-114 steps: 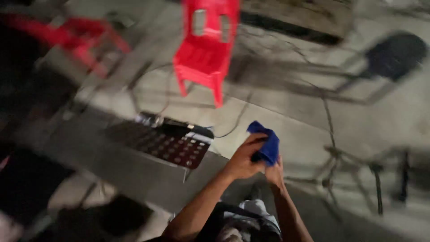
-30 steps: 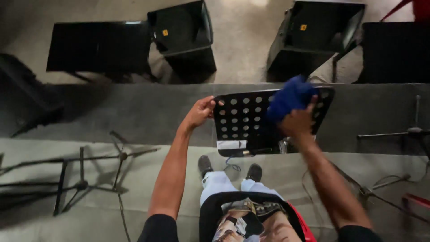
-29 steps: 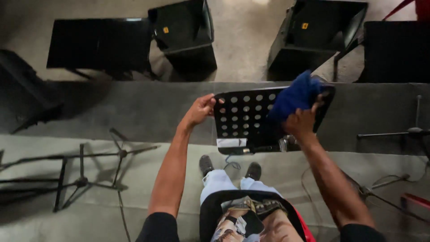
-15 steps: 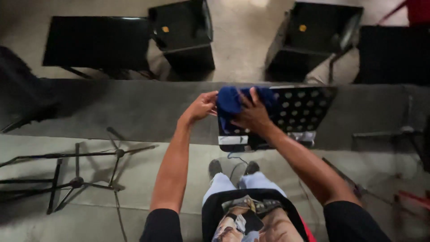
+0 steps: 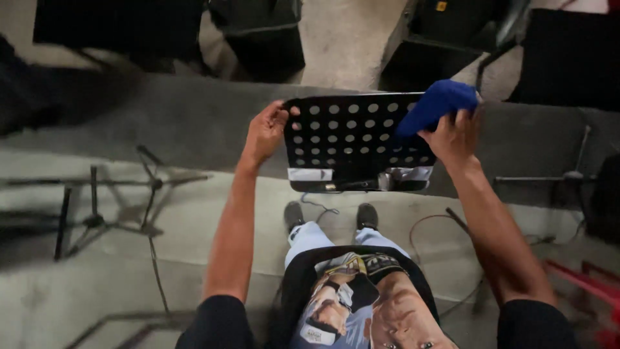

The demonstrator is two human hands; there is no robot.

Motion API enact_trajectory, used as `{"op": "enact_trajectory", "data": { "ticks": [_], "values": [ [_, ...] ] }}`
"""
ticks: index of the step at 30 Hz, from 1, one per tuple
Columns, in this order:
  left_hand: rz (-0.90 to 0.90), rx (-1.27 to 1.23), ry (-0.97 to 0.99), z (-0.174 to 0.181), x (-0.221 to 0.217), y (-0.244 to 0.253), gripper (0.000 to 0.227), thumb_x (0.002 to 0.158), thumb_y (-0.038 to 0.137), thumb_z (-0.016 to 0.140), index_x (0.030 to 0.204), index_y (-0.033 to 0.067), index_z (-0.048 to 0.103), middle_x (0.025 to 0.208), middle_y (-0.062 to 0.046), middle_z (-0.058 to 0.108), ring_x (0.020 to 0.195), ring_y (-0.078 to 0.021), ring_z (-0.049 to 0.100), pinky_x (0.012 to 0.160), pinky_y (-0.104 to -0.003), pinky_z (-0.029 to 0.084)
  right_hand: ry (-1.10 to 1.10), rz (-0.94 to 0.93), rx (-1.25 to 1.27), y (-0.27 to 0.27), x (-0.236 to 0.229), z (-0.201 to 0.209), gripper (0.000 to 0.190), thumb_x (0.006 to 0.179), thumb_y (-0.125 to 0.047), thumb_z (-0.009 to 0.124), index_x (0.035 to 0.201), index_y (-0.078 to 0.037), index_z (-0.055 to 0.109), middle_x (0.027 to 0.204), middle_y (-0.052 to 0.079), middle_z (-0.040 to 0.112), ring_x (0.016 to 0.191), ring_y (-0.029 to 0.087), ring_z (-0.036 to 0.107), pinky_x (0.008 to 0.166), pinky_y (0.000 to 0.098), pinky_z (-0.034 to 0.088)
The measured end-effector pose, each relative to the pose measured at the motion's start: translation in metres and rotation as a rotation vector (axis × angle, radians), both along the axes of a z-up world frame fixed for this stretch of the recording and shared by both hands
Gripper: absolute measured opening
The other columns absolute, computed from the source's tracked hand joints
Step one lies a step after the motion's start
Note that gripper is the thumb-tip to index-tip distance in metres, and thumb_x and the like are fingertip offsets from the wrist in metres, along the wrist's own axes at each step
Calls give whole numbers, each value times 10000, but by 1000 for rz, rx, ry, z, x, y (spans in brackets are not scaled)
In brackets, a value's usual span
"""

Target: Wiping down a music stand and a microphone stand with a blue cloth on a stage.

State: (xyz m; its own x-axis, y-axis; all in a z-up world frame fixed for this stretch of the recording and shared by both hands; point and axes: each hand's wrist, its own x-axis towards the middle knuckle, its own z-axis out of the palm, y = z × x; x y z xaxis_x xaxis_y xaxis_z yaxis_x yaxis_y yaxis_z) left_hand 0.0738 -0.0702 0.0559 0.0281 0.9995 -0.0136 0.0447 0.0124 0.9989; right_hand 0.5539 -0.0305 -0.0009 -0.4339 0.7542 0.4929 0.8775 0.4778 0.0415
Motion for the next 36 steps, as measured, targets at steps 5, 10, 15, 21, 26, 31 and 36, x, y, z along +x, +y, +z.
{"op": "enact_trajectory", "data": {
  "ticks": [5, 10, 15, 21, 26, 31, 36],
  "values": [
    [603, 432, 775, 18, 110, -84, 285, 967, 180, 683, 1231, 87, 630, 1164, -111, 660, 1110, -299, 612, 994, -428, 484, 82, 1, -166, 17, -5, 28, 830, 772, -340, 945, 1447, -18, 584, 1451, 338, 465, 1370, 566, 410, 1176, 692, 268],
    [27, 276, 901, -13, 193, -135, 474, 838, 197, 756, 1286, 126, 620, 1220, -86, 607, 1187, -294, 530, 1034, -505, 393, 105, 104, -131, 41, 2, 22, 568, 894, -146, 836, 1362, 20, 561, 1309, 210, 510, 1260, 413, 495, 1261, 607, 375],
    [-58, 149, 1221, -75, 206, -137, 481, 880, 124, 701, 1352, 187, 635, 1200, -42, 621, 1155, -270, 543, 991, -508, 406, 231, 174, -44, 42, -7, 32, 425, 820, -46, 718, 1215, 2, 568, 1195, 206, 502, 1123, 429, 485, 976, 538, 450],
    [14, 218, 939, -77, 185, -141, 505, 819, 43, 703, 1309, 148, 637, 1246, -29, 634, 1164, -287, 537, 1022, -504, 413, 613, 210, -10, 44, 2, 18, 350, 1000, 86, 540, 1347, 67, 504, 1239, 180, 612, 1242, 383, 613, 1132, 511, 445],
    [240, 271, 793, -38, 171, -163, 483, 820, -42, 685, 1283, 85, 628, 1214, -102, 655, 1197, -330, 569, 1106, -525, 381, 789, 232, -120, 36, -6, 39, 340, 993, 71, 496, 1301, -4, 619, 1200, 198, 693, 1208, 374, 669, 1100, 470, 496],
    [537, 121, 403, -52, 153, -203, 460, 830, -90, 646, 1273, 35, 631, 1194, -142, 675, 1124, -308, 646, 966, -400, 532, 1074, 325, -116, 53, 45, -47, 336, 1130, -277, 475, 1358, -38, 535, 1302, 155, 627, 1207, 297, 643, 1081, 408, 499],
    [715, 57, -188, -102, 118, -245, 188, 1090, 63, 618, 1265, -6, 622, 1160, -113, 705, 1109, -186, 667, 1031, -384, 530, 1156, 764, -309, 41, 13, -29, 583, 1096, -490, 401, 1519, -88, 425, 1516, 140, 509, 1369, 283, 524, 1188, 414, 428]
  ]
}}
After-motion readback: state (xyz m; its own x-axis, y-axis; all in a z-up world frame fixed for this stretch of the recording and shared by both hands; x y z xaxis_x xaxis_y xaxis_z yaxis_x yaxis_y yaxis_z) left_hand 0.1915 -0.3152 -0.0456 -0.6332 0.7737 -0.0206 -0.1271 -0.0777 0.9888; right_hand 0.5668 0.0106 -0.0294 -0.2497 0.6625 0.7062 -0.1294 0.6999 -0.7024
